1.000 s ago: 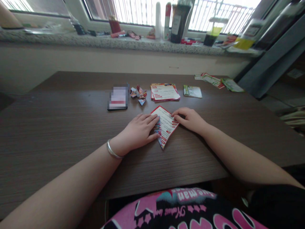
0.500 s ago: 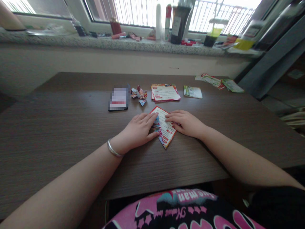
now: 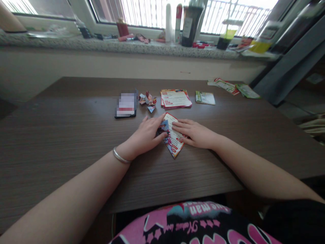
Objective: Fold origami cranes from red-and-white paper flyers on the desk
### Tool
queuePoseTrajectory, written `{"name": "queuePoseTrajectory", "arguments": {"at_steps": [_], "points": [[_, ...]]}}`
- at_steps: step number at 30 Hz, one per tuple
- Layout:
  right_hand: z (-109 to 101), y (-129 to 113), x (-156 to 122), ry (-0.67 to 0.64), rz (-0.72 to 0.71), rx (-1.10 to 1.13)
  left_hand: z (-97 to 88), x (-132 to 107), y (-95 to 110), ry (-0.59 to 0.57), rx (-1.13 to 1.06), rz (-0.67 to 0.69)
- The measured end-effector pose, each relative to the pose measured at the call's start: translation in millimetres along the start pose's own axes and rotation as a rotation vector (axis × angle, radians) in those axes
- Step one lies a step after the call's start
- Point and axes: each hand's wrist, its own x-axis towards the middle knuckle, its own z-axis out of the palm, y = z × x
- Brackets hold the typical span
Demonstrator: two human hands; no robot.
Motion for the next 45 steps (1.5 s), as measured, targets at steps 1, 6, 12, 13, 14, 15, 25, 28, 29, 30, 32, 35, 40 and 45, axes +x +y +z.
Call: {"name": "queuePoseTrajectory", "arguments": {"at_steps": [1,6,12,13,14,15,25,28,29,30,32,35,40,45], "points": [[-0.6,-0.7,0.1,-0.001,0.006,-0.003,-0.8,0.1,0.3,0.019,-0.016,0.004],[-1.3,-2.2,0.2,-0.005,0.046,-0.026,-5.2,-0.6,1.4,0.147,-0.083,0.028],[0.0,1.6,-1.6,-0.005,0.102,-0.062,-10.6,-0.2,0.3,0.193,-0.129,-0.001],[0.1,2.3,-1.9,-0.007,0.101,-0.069,-10.6,0.0,-1.0,0.194,-0.127,-0.009],[0.3,2.9,-2.1,-0.009,0.1,-0.076,-10.2,0.2,-2.5,0.192,-0.119,-0.016],[0.4,3.3,-2.2,-0.011,0.099,-0.082,-9.6,0.5,-4.2,0.189,-0.103,-0.022],[-1.0,3.4,0.1,-0.002,0.109,-0.117,-2.8,-1.8,1.2,0.134,0.249,0.052],[-1.1,4.0,0.7,0.001,0.104,-0.121,-2.1,-2.5,4.8,0.139,0.277,0.123],[-0.9,4.3,0.8,0.004,0.102,-0.12,-1.5,-2.4,4.8,0.12,0.271,0.15],[-0.7,4.5,0.8,0.009,0.099,-0.12,-0.6,-2.3,4.4,0.094,0.26,0.175],[-0.2,4.9,0.6,0.024,0.085,-0.127,1.6,-2.3,3.1,0.037,0.234,0.215],[0.1,5.1,0.6,0.043,0.051,-0.145,3.5,-3.5,2.9,0.013,0.237,0.237],[-2.6,4.2,1.5,0.062,0.016,-0.15,-2.4,-5.2,10.8,0.0,0.325,0.21],[-7.5,3.7,0.5,0.045,0.023,-0.142,-10.6,-4.2,15.4,-0.077,0.393,0.146]]}}
